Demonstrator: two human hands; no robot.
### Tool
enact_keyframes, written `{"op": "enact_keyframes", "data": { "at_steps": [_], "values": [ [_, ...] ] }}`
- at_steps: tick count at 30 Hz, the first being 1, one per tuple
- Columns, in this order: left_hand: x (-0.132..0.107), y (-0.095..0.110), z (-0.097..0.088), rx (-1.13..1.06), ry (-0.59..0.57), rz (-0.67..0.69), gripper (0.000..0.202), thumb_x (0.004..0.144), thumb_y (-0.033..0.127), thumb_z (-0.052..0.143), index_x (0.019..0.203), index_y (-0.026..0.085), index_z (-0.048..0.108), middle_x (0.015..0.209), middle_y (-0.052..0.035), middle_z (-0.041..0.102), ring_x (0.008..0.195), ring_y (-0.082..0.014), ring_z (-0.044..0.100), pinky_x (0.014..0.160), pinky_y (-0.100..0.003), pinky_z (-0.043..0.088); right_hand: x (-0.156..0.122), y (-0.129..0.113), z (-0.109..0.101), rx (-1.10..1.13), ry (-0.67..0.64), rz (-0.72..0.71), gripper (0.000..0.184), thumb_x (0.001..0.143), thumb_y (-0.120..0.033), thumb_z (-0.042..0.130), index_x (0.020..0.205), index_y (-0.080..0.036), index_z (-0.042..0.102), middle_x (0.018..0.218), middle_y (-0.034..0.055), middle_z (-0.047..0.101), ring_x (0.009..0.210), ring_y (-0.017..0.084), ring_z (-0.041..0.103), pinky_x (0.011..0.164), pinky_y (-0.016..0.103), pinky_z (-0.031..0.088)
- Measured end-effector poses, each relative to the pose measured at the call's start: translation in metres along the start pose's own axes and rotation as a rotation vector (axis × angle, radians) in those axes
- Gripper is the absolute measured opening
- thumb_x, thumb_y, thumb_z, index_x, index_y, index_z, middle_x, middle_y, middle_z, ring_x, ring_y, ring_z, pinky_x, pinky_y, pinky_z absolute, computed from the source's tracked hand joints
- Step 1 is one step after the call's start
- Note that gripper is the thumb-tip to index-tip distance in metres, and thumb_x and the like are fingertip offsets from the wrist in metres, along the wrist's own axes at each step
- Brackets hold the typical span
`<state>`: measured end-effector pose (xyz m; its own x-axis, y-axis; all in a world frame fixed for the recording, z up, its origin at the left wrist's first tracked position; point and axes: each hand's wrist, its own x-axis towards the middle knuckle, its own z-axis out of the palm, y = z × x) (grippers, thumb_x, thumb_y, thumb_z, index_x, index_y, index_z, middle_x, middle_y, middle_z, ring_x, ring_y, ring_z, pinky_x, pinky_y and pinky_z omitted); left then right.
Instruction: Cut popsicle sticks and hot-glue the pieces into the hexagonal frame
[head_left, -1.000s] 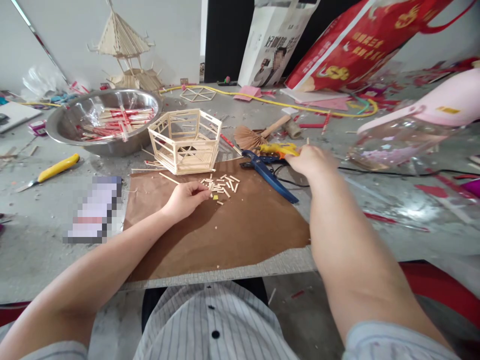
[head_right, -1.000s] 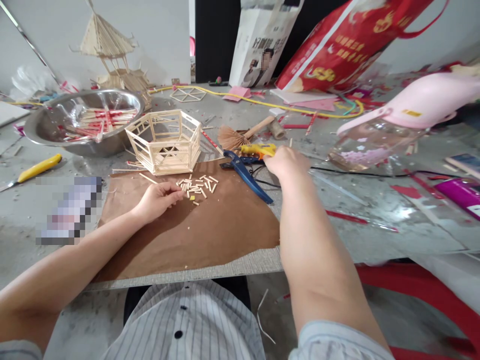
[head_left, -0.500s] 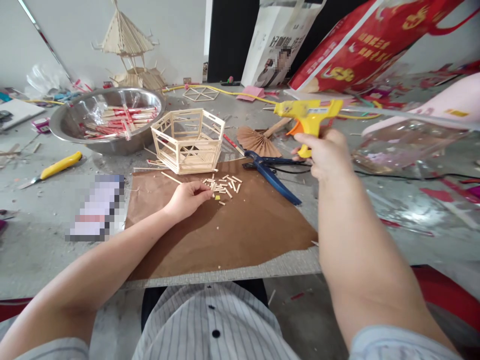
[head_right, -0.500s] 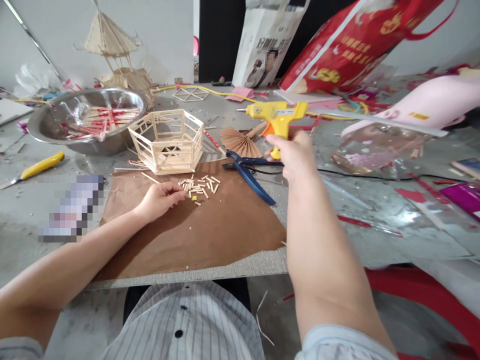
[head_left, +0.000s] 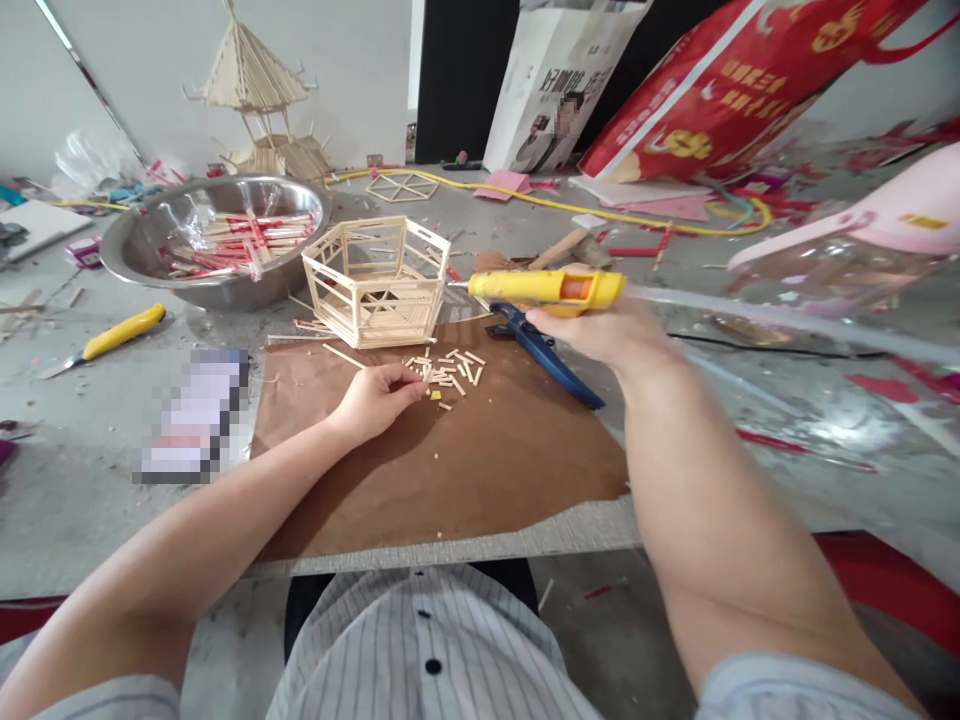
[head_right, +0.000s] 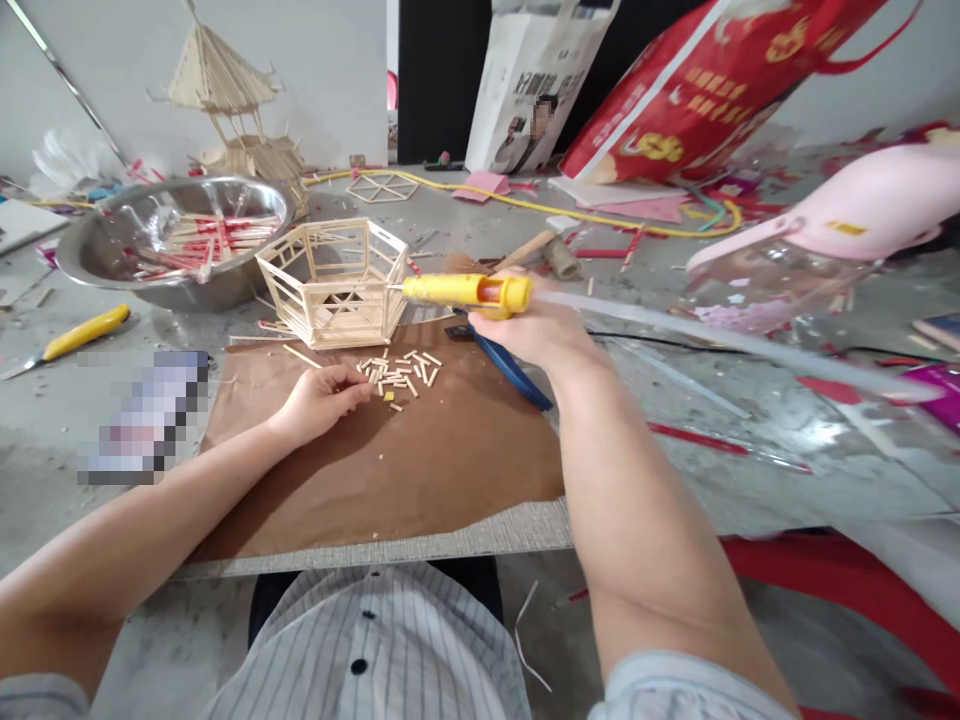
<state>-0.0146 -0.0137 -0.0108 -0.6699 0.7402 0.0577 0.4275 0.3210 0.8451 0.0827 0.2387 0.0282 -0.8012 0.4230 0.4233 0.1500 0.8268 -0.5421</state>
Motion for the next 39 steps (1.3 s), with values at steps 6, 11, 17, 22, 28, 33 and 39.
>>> {"op": "enact_keyframes", "data": {
  "at_steps": [6, 11, 17, 22, 28, 33, 39],
  "values": [
    [0.000, -0.002, 0.000, 0.009, 0.015, 0.042, 0.025, 0.073, 0.037, 0.057, 0.078, 0.014, 0.066, 0.067, -0.0012, 0.064, 0.057, -0.0088, 0.052, 0.055, -0.020, 0.042, -0.007, -0.014, 0.005, 0.129, -0.252, -0.221, 0.034, 0.070, -0.030, 0.058, 0.102, -0.022, 0.062, 0.102, 0.0030, 0.065, 0.095, 0.021, 0.060, 0.085, 0.035, 0.045],
    [0.001, -0.002, 0.001, 0.007, 0.013, 0.043, 0.025, 0.072, 0.037, 0.057, 0.078, 0.014, 0.066, 0.067, -0.0012, 0.064, 0.058, -0.0093, 0.053, 0.056, -0.021, 0.043, -0.004, -0.004, 0.007, 0.060, -0.305, -0.166, 0.022, 0.070, -0.037, 0.060, 0.086, -0.023, 0.063, 0.079, 0.0006, 0.066, 0.073, 0.019, 0.060, 0.067, 0.031, 0.046],
    [0.000, 0.000, 0.000, 0.025, 0.009, 0.033, 0.024, 0.073, 0.037, 0.057, 0.077, 0.014, 0.066, 0.067, -0.0012, 0.064, 0.058, -0.0094, 0.053, 0.056, -0.021, 0.042, -0.001, 0.011, 0.012, -0.001, -0.319, -0.163, 0.025, 0.069, -0.046, 0.060, 0.078, -0.022, 0.059, 0.070, 0.0002, 0.061, 0.064, 0.017, 0.055, 0.059, 0.028, 0.041],
    [0.000, 0.001, 0.000, 0.031, 0.002, 0.032, 0.022, 0.073, 0.035, 0.057, 0.076, 0.015, 0.066, 0.068, -0.0011, 0.064, 0.059, -0.0093, 0.054, 0.057, -0.021, 0.042, -0.001, 0.009, 0.015, -0.057, -0.290, -0.172, 0.030, 0.066, -0.051, 0.061, 0.077, -0.022, 0.060, 0.067, 0.0007, 0.061, 0.062, 0.017, 0.055, 0.056, 0.027, 0.038],
    [0.000, 0.002, 0.000, 0.038, 0.002, 0.023, 0.022, 0.073, 0.034, 0.057, 0.077, 0.015, 0.066, 0.068, -0.0010, 0.064, 0.059, -0.0092, 0.053, 0.057, -0.021, 0.042, -0.001, 0.009, 0.023, -0.134, -0.262, -0.226, 0.034, 0.065, -0.053, 0.060, 0.078, -0.021, 0.063, 0.069, 0.0023, 0.064, 0.063, 0.017, 0.057, 0.055, 0.026, 0.037],
    [0.000, 0.003, -0.001, 0.038, 0.000, 0.026, 0.023, 0.073, 0.035, 0.057, 0.077, 0.014, 0.066, 0.068, -0.0010, 0.064, 0.058, -0.0093, 0.053, 0.057, -0.021, 0.042, -0.001, 0.013, 0.027, -0.163, -0.253, -0.270, 0.034, 0.067, -0.052, 0.059, 0.081, -0.022, 0.065, 0.070, 0.0022, 0.066, 0.064, 0.016, 0.058, 0.056, 0.025, 0.036],
    [0.000, 0.002, 0.000, 0.046, 0.003, 0.032, 0.021, 0.073, 0.034, 0.057, 0.077, 0.015, 0.066, 0.067, -0.0006, 0.064, 0.058, -0.0092, 0.053, 0.057, -0.021, 0.043, -0.002, 0.012, 0.026, -0.174, -0.256, -0.248, 0.040, 0.067, -0.058, 0.056, 0.083, -0.023, 0.066, 0.070, 0.0021, 0.066, 0.066, 0.017, 0.059, 0.056, 0.026, 0.035]
  ]
}}
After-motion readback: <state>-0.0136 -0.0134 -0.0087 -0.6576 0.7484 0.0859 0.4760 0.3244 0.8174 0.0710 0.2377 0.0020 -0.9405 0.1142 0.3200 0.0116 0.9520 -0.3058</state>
